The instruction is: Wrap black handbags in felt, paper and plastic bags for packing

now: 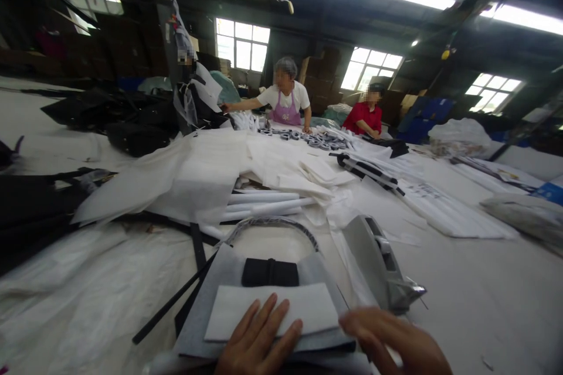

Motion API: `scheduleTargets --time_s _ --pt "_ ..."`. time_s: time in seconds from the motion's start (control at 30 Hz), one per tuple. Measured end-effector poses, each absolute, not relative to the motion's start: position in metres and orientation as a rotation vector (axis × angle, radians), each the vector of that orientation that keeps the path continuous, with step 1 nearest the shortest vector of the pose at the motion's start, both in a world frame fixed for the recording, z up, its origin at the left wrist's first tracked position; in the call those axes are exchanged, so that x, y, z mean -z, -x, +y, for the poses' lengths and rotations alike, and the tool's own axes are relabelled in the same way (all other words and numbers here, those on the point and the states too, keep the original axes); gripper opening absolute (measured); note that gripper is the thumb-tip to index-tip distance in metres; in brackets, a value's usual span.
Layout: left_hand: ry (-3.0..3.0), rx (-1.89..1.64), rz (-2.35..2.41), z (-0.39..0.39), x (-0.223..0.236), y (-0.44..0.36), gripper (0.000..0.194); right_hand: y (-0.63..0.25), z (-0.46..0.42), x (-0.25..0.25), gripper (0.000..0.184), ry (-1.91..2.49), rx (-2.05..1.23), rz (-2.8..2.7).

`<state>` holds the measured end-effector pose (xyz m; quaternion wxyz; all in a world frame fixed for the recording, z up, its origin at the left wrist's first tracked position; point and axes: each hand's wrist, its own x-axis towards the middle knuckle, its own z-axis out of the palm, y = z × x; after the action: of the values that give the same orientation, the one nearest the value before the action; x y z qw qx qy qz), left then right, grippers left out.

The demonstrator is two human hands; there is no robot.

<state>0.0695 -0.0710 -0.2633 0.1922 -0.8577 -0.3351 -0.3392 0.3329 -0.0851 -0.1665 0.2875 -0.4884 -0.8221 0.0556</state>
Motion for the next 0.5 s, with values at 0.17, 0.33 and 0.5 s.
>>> scheduleTargets --time_s 0.17,0.33,0.5 --pt "2.364 0.919 -0.897 -0.062 0.263 -0.065 0.038 -0.289 -0.027 0.152 0.023 1.213 -0.367 -2.199" --pt "2.306 1.073 -0.927 -0.048 0.259 -0.065 0.037 -0.285 -0.050 0.187 0.040 0.957 -0.032 -2.529" --pt "2.430 0.975 -0.922 -0.047 0.258 -0.062 0.039 -0.300 -0.069 0.236 0.054 0.999 0.138 -2.502"
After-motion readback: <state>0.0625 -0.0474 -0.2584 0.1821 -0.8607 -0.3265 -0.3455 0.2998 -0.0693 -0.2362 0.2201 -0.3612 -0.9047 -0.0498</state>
